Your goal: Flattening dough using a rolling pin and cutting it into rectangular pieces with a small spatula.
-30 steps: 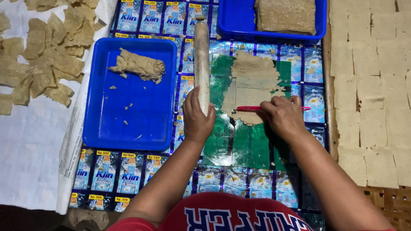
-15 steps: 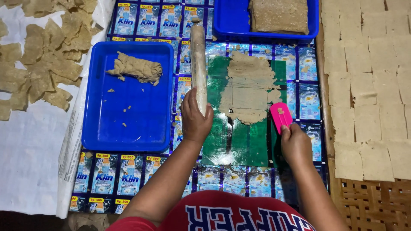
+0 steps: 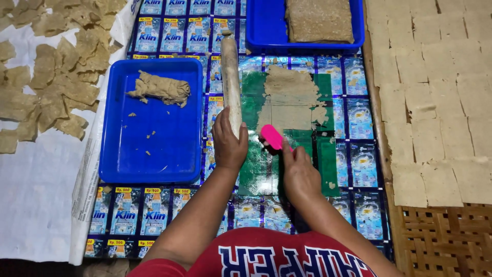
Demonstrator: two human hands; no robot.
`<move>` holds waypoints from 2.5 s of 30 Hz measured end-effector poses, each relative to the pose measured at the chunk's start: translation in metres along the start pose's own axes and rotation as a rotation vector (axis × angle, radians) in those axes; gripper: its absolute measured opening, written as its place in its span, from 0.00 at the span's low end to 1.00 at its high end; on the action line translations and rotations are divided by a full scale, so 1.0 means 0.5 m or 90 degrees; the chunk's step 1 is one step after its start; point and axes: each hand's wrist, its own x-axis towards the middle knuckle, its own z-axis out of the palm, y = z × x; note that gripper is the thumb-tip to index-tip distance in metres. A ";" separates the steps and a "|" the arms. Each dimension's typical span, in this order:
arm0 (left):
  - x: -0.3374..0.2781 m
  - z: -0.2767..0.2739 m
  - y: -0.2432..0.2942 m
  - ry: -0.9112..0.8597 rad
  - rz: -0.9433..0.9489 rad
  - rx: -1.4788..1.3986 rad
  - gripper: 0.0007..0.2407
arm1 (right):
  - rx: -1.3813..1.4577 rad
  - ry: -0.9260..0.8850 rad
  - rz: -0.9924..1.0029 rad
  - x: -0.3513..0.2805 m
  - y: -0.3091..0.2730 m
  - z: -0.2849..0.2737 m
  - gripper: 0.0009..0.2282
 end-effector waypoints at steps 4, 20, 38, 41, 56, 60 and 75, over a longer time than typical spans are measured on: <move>0.001 -0.022 0.022 0.012 0.045 0.028 0.28 | 0.038 -0.090 0.031 0.002 -0.003 -0.031 0.28; -0.001 -0.017 0.014 -0.002 0.029 0.046 0.26 | 0.117 0.036 0.291 0.039 0.243 0.106 0.08; 0.027 0.091 0.121 -0.147 -0.018 -0.292 0.20 | 0.135 -0.043 0.345 0.082 0.250 0.147 0.11; 0.040 0.194 0.065 -0.211 -0.169 -0.415 0.21 | 0.143 -0.060 0.335 0.082 0.238 0.147 0.11; 0.097 0.161 0.046 -0.333 -0.818 -1.004 0.35 | -0.029 -0.030 0.103 0.073 0.007 -0.002 0.25; 0.107 0.159 0.040 -0.358 -0.790 -0.988 0.37 | 0.062 0.025 0.191 0.073 0.052 -0.006 0.25; 0.184 -0.028 0.105 -0.442 -0.535 -0.797 0.34 | 0.648 0.048 0.315 0.070 0.143 0.035 0.15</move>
